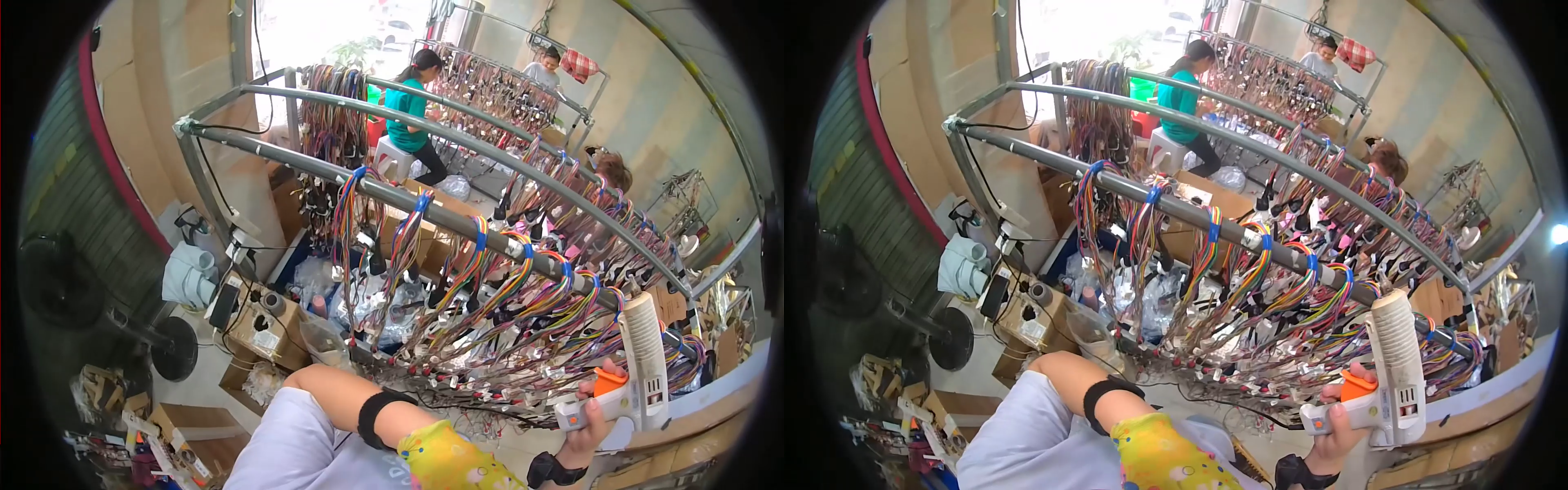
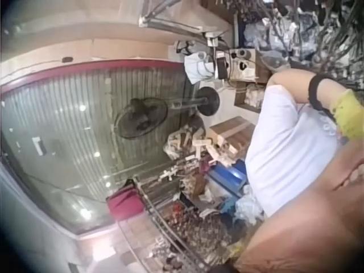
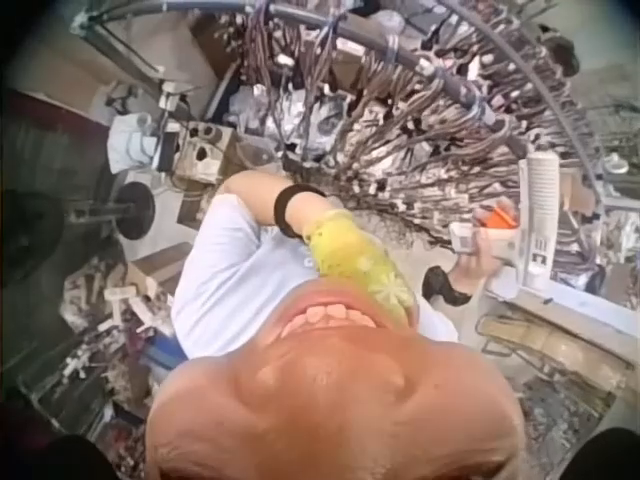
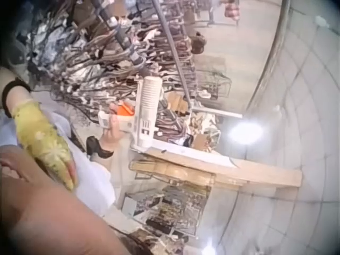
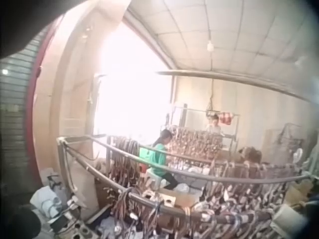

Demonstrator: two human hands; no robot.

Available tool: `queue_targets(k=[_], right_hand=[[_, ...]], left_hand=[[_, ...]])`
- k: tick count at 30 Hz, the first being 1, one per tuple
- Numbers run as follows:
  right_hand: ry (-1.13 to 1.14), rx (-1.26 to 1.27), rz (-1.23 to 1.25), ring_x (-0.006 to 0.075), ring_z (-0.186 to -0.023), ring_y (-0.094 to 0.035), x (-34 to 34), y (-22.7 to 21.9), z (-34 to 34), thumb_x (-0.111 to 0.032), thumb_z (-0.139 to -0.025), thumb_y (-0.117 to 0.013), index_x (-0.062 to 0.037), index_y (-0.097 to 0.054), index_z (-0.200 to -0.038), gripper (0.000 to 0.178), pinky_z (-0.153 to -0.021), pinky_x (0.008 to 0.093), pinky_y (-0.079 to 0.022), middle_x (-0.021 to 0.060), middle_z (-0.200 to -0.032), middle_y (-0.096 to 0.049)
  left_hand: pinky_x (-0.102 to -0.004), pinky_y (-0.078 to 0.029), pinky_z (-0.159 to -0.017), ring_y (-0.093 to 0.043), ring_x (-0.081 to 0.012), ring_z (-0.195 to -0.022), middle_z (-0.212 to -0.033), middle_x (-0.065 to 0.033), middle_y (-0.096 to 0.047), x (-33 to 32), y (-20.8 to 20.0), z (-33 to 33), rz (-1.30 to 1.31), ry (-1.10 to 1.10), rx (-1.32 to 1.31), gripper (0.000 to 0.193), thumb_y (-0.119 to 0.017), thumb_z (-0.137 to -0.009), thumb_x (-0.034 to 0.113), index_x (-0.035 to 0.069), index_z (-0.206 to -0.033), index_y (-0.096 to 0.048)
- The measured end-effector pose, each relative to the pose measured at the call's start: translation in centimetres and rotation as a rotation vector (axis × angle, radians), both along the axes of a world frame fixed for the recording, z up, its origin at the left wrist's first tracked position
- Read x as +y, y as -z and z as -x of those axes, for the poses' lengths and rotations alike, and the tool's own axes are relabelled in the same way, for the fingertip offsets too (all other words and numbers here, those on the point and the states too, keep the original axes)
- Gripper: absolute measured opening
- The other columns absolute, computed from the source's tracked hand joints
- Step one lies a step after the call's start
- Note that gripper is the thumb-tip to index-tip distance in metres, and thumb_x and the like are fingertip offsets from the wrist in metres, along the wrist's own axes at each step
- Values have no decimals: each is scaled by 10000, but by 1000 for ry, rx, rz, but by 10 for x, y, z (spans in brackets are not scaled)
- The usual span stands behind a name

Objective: The person applies adhesive to a connector on a wire harness using a glue gun, then presses the connector by hand. They repeat this process on a second connector before moving to a different section of the harness.

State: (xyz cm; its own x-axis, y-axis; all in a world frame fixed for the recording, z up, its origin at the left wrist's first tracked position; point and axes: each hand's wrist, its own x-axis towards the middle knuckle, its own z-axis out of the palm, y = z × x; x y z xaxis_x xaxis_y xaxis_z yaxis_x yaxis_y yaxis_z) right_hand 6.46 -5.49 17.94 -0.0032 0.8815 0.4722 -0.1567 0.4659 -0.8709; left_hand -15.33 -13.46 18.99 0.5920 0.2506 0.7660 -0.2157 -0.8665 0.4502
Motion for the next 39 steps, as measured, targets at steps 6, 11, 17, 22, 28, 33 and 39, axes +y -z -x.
queue_targets(k=[6, 11, 17, 22, 28, 33, 39], right_hand=[[-35, -69, 14, 177, -814, -607, 0, -2, 9, -174, -684, -631, 23, -363, -1272, 675, -703, 275, -493, 207, -1237, -484], [-57, -80, 36, 119, -819, -548, -3, -13, 25, -193, -704, -648, -6, -363, -1287, 675, -716, 240, -444, 136, -1232, -497], [11, -153, -30, 174, -888, -611, 4, -34, 21, -160, -713, -626, 3, -338, -1324, 694, -743, 266, -490, 203, -1319, -447], [37, -182, 9, 160, -887, -611, 2, -72, 18, -155, -727, -633, -5, -345, -1318, 674, -748, 257, -493, 190, -1314, -452], [-82, -372, 65, 169, -902, -617, 12, -89, 28, -131, -733, -613, 0, -350, -1299, 638, -748, 262, -498, 187, -1276, -475], [4, -256, -55, 149, -837, -599, 5, -57, 34, -178, -706, -662, 5, -346, -1295, 692, -704, 247, -490, 152, -1236, -500], [-182, -181, -89, 174, -823, -585, 28, 23, 51, -160, -712, -682, 22, -370, -1283, 676, -720, 314, -493, 153, -1212, -502]], left_hand=[[-382, -467, -667, -608, -277, -766, -888, -70, -637, -12, 2, -4, -4, 47, 20, 289, -661, -793, 298, 105, -1006, -634], [-382, -469, -672, -609, -278, -769, -890, -73, -637, -25, 20, -41, 23, 73, 21, 288, -658, -796, 295, 101, -1008, -632], [-382, -470, -677, -610, -279, -773, -892, -78, -636, -22, 14, -33, 20, 99, 52, 287, -655, -800, 291, 97, -1010, -629], [-381, -472, -681, -610, -280, -776, -893, -82, -636, -15, 2, -22, 34, 170, 74, 287, -653, -803, 287, 94, -1013, -627], [-381, -473, -687, -611, -280, -780, -895, -86, -636, -13, 1, -29, 80, 197, 42, 286, -650, -806, 283, 89, -1015, -625], [-381, -474, -691, -612, -281, -783, -897, -90, -636, -10, -4, -76, 51, 244, -137, 285, -648, -810, 280, 86, -1017, -623], [-381, -476, -697, -612, -282, -786, -899, -95, -636, -7, -10, -93, 176, 112, -336, 285, -645, -813, 276, 82, -1020, -621]])
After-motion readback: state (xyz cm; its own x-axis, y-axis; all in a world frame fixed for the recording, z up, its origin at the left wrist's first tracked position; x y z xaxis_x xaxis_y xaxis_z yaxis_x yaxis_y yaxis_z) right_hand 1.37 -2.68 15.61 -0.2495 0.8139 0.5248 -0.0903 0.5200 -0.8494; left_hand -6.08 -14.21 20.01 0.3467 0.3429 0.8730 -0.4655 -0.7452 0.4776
